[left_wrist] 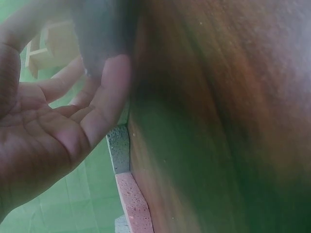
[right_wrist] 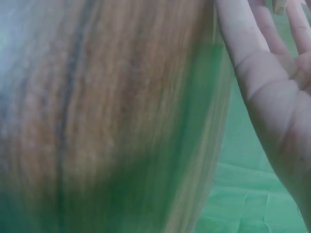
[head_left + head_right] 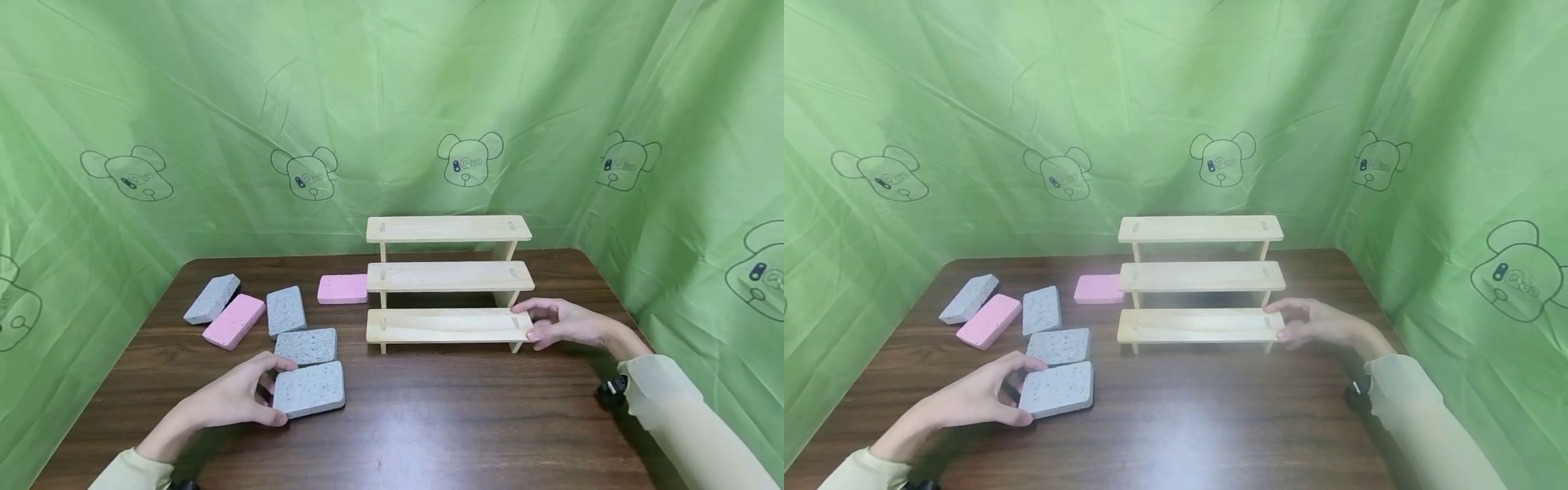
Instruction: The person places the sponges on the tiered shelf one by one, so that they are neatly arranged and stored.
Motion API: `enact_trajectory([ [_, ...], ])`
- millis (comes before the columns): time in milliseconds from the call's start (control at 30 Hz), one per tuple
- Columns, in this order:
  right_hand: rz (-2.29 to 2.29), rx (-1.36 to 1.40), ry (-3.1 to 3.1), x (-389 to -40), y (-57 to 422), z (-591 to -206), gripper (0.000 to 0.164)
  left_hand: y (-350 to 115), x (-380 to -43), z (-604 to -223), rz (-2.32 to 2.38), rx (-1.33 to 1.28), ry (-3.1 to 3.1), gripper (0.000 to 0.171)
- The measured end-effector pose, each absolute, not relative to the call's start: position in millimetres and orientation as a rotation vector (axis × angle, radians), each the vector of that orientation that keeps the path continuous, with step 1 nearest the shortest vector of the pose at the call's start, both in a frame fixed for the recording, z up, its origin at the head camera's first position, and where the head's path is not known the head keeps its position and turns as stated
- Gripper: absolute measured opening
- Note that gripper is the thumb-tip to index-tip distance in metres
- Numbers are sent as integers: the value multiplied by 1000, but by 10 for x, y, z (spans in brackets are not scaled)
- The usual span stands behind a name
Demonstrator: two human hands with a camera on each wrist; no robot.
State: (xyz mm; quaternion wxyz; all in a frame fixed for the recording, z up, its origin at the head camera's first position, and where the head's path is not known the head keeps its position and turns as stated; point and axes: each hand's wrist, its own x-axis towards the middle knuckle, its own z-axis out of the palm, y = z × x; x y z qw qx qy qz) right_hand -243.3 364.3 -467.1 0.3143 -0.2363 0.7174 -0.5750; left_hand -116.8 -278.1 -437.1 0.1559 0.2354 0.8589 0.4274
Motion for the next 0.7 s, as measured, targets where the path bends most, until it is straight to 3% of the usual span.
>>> enact_trajectory([
  [700, -1562, -558, 1792, -2449, 3644, -4698, 48, -2671, -1339, -4252, 1310, 655, 2427, 73],
])
